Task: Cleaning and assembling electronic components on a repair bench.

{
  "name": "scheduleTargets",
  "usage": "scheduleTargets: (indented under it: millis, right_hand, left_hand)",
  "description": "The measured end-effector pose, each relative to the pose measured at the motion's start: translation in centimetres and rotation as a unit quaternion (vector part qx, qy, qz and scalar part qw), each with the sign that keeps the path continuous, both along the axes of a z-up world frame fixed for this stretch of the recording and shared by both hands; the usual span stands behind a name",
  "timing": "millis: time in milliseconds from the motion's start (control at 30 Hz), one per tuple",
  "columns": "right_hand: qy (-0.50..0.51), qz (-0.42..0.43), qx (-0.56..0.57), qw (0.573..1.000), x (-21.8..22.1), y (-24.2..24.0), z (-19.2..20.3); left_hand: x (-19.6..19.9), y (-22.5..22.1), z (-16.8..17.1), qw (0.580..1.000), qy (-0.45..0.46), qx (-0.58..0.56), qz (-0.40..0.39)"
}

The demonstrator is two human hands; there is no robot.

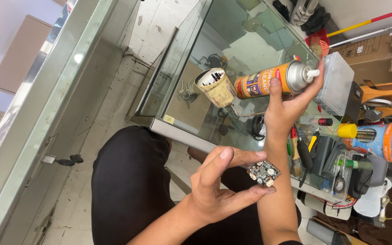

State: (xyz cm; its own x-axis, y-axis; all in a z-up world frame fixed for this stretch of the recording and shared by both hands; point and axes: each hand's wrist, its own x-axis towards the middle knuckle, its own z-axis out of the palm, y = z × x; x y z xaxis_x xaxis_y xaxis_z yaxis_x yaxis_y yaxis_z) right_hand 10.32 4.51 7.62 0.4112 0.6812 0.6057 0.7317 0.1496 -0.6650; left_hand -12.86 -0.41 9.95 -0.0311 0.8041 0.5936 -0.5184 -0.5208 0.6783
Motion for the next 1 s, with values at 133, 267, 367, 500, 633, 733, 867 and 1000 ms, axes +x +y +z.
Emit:
scheduleTargets:
  millis: [133,267,367,500,633,733,867,1000]
  right_hand:
    - [-0.002,-0.01,0.0,1.0,0.2,-0.3,-0.6]
    - [0.009,0.001,-0.004,1.0,-0.1,-0.6,-0.5]
    - [0.016,0.018,-0.004,1.0,-1.0,-1.5,0.0]
    - [-0.043,-0.058,0.012,0.997,-3.5,-3.2,2.3]
    - [-0.046,-0.067,0.032,0.996,-5.3,-5.2,4.3]
    - [-0.042,-0.048,0.041,0.997,-6.2,-6.7,5.0]
    - [-0.024,-0.032,0.064,0.997,-8.0,-8.8,5.1]
    - [-0.102,-0.003,0.119,0.988,-9.3,-10.2,5.0]
  left_hand:
    - [-0.2,0.2,0.1,1.0,0.0,0.0,-0.004]
    - [-0.2,0.1,0.1,1.0,0.002,-0.01,-0.005]
    - [0.0,0.0,0.0,1.0,0.002,-0.016,-0.011]
    - [0.2,-0.1,0.0,1.0,0.008,-0.014,0.007]
    - [0.3,0.0,0.0,0.999,0.021,-0.006,0.025]
    - [0.4,-0.1,-0.4,1.0,0.02,0.007,0.011]
    - [0.2,0.0,-0.2,0.999,0.047,0.021,0.009]
    - [-0.1,0.2,0.3,0.992,0.111,0.048,0.038]
